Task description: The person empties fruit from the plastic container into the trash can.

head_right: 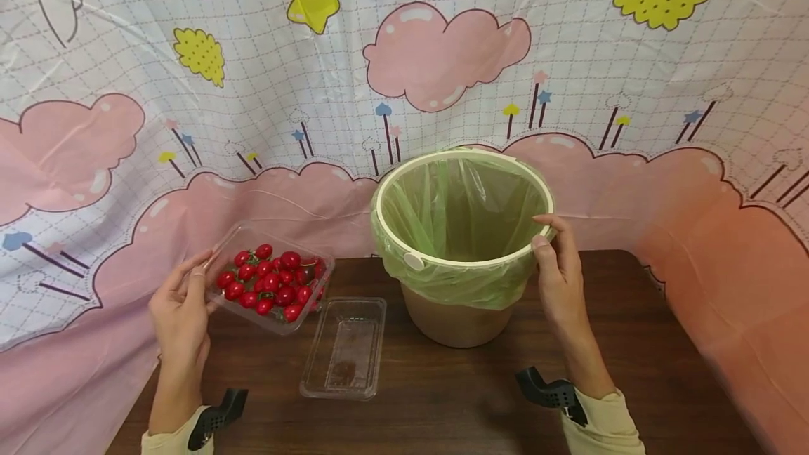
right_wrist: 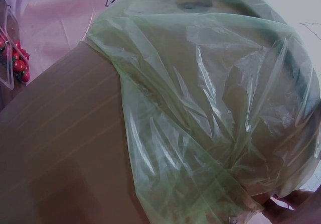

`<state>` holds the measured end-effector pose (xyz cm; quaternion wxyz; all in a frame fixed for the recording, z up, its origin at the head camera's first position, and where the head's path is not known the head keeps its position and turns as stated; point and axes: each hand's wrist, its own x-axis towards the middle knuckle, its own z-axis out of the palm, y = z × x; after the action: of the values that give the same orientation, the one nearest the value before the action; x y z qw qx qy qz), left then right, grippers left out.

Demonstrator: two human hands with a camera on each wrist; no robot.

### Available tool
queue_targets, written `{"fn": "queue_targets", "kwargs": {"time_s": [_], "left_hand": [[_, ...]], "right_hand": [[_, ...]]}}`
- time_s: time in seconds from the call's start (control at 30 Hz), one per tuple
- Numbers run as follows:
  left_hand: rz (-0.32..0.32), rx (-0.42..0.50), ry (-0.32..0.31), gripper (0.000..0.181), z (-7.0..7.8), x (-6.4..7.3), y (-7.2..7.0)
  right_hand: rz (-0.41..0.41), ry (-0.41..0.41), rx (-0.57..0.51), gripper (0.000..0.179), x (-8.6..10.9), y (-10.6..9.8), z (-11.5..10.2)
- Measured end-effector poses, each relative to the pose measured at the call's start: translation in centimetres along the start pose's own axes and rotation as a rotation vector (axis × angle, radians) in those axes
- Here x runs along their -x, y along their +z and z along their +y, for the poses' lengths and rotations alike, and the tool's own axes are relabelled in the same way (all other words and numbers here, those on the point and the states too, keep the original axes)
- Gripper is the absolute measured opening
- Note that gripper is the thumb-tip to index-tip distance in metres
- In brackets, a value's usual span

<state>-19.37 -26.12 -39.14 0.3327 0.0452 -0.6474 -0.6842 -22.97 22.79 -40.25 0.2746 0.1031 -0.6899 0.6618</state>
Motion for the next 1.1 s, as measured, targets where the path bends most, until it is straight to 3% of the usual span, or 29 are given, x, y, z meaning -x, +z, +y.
{"fn": "queue_targets", "kwargs": {"time_s": [0.33,0.53,0.77,1.1], "left_hand": [[-0.043,0.088,0.038,0.026,3.2,-1.6,3.0],[-0.113,0.122,0.117,0.026,4.8,-2.7,5.0],[-0.182,0.09,0.186,0.027,6.2,-3.9,8.2],[-0.203,0.096,0.313,0.028,7.7,-5.1,12.3]], "right_hand": [[-0.012,0.01,-0.017,0.034,0.1,0.0,0.0],[-0.01,0.013,-0.016,0.035,0.1,0.1,0.0],[-0.009,0.02,-0.057,0.035,0.1,0.1,-0.1],[-0.009,0.01,-0.058,0.035,0.1,0.1,0.0]]}}
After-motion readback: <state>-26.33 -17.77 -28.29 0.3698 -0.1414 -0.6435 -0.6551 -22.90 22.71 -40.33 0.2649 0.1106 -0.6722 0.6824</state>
